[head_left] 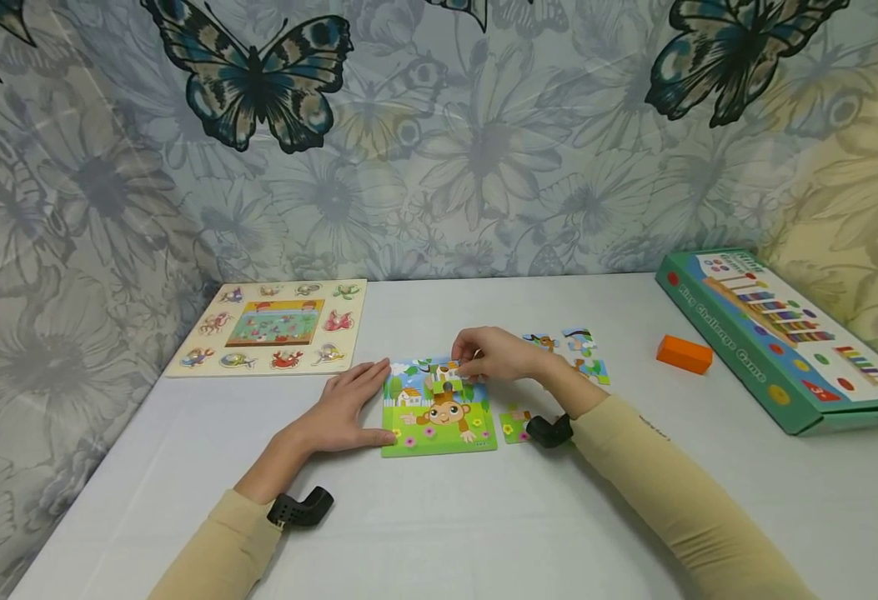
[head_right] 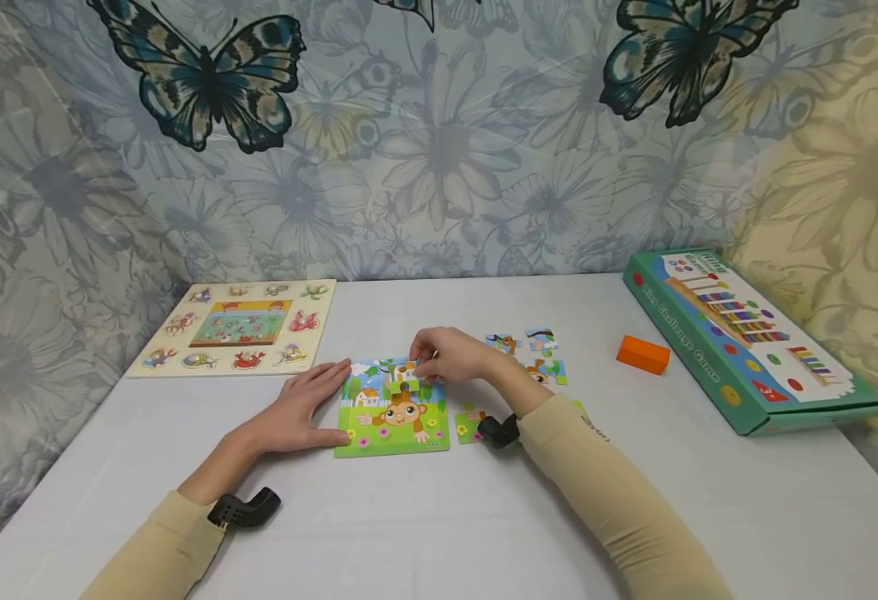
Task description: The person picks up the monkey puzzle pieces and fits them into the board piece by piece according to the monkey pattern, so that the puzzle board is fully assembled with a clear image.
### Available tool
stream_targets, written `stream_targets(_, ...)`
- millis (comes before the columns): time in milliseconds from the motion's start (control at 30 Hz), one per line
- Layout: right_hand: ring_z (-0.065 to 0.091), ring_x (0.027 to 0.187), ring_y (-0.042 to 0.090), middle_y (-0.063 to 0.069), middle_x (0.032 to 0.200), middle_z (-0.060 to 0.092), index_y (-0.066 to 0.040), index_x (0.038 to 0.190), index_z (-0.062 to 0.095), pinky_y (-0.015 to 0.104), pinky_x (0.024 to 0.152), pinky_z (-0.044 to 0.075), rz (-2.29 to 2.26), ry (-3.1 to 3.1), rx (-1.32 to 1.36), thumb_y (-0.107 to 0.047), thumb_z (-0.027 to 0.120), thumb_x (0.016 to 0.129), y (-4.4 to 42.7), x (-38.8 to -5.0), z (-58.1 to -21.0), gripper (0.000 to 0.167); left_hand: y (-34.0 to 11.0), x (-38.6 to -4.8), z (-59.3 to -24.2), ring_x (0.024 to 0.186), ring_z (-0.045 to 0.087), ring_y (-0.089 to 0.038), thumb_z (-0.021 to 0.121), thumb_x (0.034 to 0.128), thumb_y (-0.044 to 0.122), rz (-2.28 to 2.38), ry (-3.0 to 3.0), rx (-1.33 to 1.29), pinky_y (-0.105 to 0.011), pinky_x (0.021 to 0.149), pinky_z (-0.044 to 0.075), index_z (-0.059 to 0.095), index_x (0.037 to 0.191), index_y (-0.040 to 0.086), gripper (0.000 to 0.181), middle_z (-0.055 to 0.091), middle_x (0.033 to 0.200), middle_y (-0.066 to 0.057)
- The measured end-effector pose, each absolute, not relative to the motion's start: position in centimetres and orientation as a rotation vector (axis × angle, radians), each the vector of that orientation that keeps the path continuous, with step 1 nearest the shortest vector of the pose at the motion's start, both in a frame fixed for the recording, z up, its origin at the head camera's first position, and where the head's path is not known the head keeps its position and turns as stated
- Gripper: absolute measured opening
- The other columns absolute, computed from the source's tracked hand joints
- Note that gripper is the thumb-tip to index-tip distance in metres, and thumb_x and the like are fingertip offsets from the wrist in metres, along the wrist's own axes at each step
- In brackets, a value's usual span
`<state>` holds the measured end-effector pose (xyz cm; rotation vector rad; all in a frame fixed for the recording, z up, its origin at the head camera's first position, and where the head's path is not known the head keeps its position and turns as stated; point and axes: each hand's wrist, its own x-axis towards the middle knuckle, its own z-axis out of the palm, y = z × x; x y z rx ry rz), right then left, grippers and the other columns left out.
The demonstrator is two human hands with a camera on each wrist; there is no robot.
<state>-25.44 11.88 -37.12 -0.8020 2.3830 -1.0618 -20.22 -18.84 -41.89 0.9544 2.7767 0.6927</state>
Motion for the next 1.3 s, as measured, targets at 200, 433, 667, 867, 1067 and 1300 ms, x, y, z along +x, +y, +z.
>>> stream_targets(200, 0.064, 0.073, 0.021, 0.008, 0.086, 0.062, -0.001, 0.103, 0.059, 0.032, 0.067, 0.051, -1.081, 2.359, -0.801, -0.002, 0.067, 0.097, 11.6, -25.4, -37.2, 0.01, -18.8, -20.3, -42.0, 0.151, 0.015, -0.034, 0.075, 0.0823, 0.058, 0.677, 2.78, 0.945, -0.059, 0.111, 0.018, 0.027, 0.16, 0.004, 0.107, 0.021, 0.167, -0.006)
stream_targets(433, 0.067, 0.074, 0.019, 0.008, 0.087, 0.064, 0.002, 0.106, 0.06, 0.031, 0.071, 0.055, -1.069, 2.305, -0.829, -0.002, 0.067, 0.097, 9.7, -24.8, -37.6, 0.012, -18.8, -20.3, -42.0, 0.151, 0.016, -0.033, 0.075, 0.0823, 0.059, 0.67, 2.782, 0.931, -0.059, 0.11, 0.018, 0.026, 0.16, 0.004, 0.107, 0.021, 0.167, -0.005)
stream_targets(667, 0.065, 0.07, 0.016, 0.005, 0.086, 0.064, -0.001, 0.104, 0.061, 0.028, 0.068, 0.055, -1.028, 2.304, -0.883, -0.003, 0.067, 0.097, 7.5, -24.3, -37.6, 0.009, -18.9, -20.2, -41.9, 0.151, 0.016, -0.034, 0.075, 0.0829, 0.058, 0.687, 2.777, 0.946, -0.06, 0.111, 0.018, 0.026, 0.16, 0.004, 0.106, 0.021, 0.167, -0.006)
stream_targets(867, 0.066, 0.071, 0.012, 0.002, 0.086, 0.064, -0.001, 0.105, 0.062, 0.025, 0.071, 0.054, -0.964, 2.333, -0.912, -0.005, 0.068, 0.097, 6.5, -24.1, -37.7, 0.011, -18.8, -20.2, -41.9, 0.151, 0.015, -0.033, 0.075, 0.0831, 0.058, 0.689, 2.77, 0.95, -0.059, 0.111, 0.017, 0.026, 0.16, 0.005, 0.106, 0.02, 0.167, -0.005)
stream_targets(1067, 0.058, 0.077, 0.01, -0.003, 0.088, 0.064, -0.006, 0.104, 0.064, 0.024, 0.074, 0.049, -0.821, 2.44, -0.956, -0.014, 0.074, 0.094, 6.2, -23.8, -37.5, 0.016, -18.8, -20.2, -41.9, 0.151, 0.015, -0.033, 0.075, 0.083, 0.058, 0.688, 2.774, 0.959, -0.059, 0.112, 0.016, 0.026, 0.16, 0.004, 0.106, 0.02, 0.167, -0.006)
stream_targets(1300, 0.055, 0.083, 0.014, -0.001, 0.094, 0.061, -0.006, 0.106, 0.067, 0.026, 0.079, 0.049, -0.687, 2.476, -1.067, -0.022, 0.081, 0.089, 5.9, -23.0, -37.4, 0.027, -18.9, -20.3, -42.0, 0.151, 0.015, -0.034, 0.075, 0.083, 0.058, 0.693, 2.772, 0.967, -0.059, 0.112, 0.016, 0.027, 0.16, 0.004, 0.106, 0.021, 0.167, -0.006)
